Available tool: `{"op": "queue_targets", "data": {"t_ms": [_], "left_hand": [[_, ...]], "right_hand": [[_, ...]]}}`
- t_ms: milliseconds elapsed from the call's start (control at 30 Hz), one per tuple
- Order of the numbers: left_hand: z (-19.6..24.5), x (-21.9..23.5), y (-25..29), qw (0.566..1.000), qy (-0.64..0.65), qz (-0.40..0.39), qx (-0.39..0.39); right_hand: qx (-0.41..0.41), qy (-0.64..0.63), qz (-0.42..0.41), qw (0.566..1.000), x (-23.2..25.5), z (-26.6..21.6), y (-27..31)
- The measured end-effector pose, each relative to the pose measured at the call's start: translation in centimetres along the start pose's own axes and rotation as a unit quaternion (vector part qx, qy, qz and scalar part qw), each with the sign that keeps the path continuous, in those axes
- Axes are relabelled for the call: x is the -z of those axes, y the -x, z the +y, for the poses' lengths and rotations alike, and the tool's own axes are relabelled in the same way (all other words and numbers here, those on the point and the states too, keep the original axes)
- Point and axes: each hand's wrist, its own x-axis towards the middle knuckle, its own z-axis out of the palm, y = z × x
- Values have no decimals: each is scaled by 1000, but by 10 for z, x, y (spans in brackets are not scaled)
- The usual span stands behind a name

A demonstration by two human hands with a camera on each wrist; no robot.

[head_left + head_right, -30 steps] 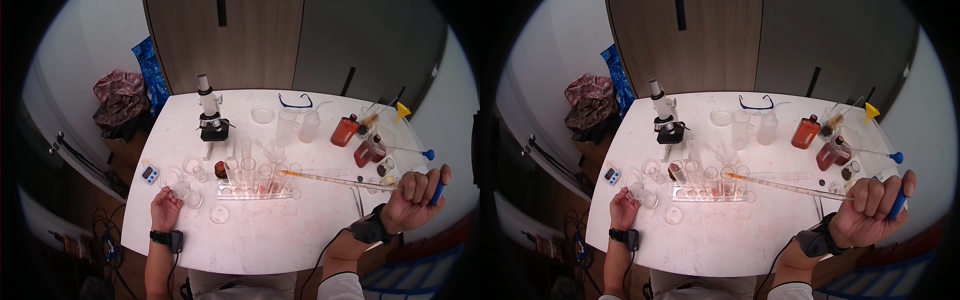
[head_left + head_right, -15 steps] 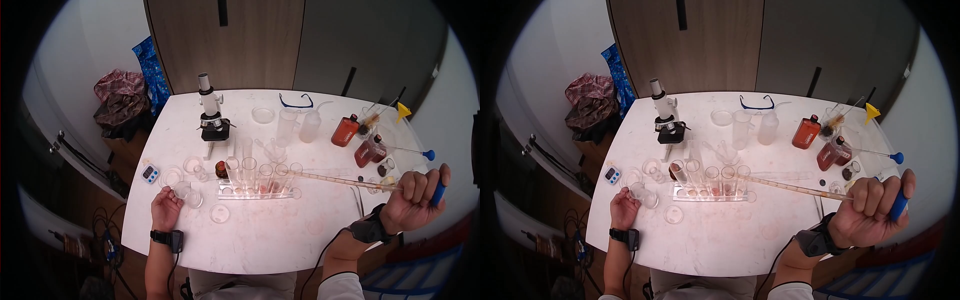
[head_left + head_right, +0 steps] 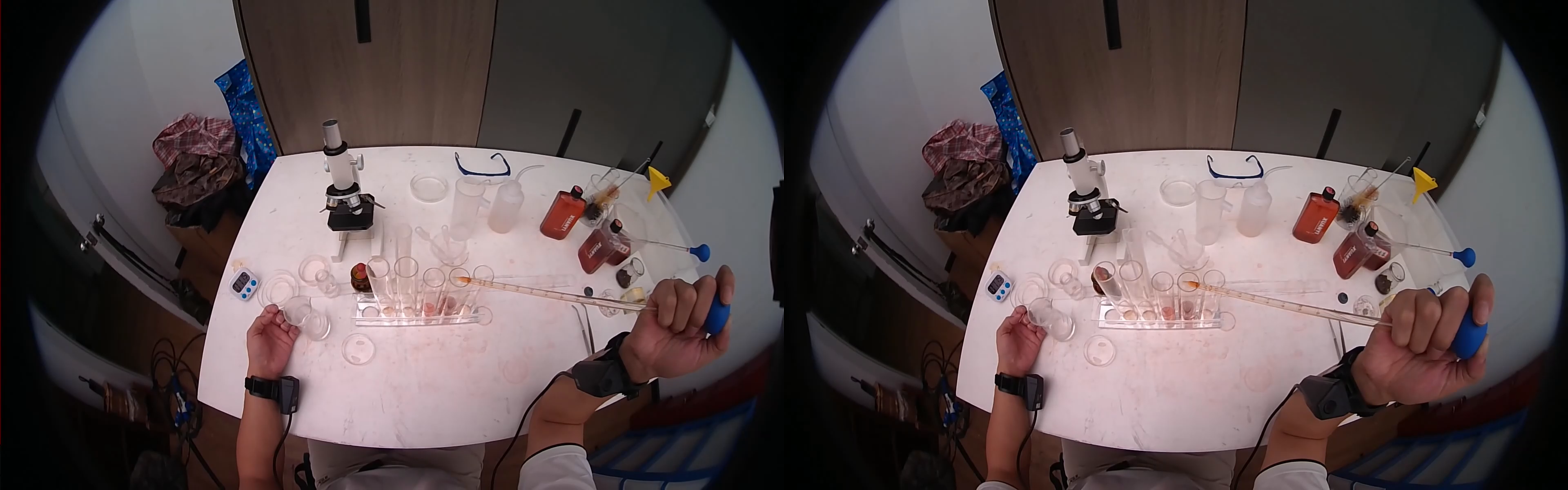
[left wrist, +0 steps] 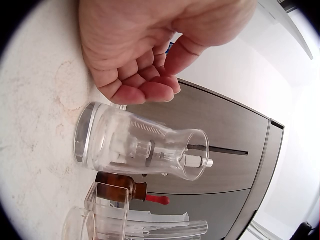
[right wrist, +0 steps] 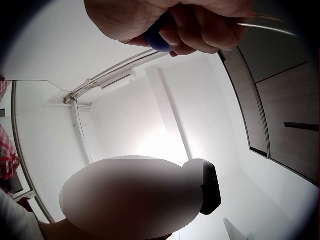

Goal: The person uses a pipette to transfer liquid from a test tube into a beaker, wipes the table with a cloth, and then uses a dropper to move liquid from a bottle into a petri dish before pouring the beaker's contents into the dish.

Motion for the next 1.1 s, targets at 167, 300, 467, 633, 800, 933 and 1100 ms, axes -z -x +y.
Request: {"op": "queue_targets", "data": {"t_ms": [167, 300, 467, 633, 800, 933, 1100], "left_hand": [[0, -2, 1, 1000, 3, 9, -2], [0, 0, 1, 1000, -2, 2, 0], [0, 2, 0, 1000, -5, -7, 4], [0, -1, 1, 1000, 0, -9, 5], [0, -2, 2, 1000, 3, 5, 0], [0, 1, 0, 1000, 4, -5, -3], [-1, 0, 0, 1000, 4, -10, 0]], "right_hand": [[1, 5, -3, 1000, 2, -1, 1], [-4, -1, -9, 1000, 2, 0, 2], [-5, -2, -12, 1000, 2, 0, 1], [-3, 4, -15, 1000, 2, 0, 1], [1, 13, -12, 1000, 2, 0, 2], [-1, 14, -12, 1000, 2, 0, 3], [-3, 10, -18, 1000, 2, -1, 2]]}}
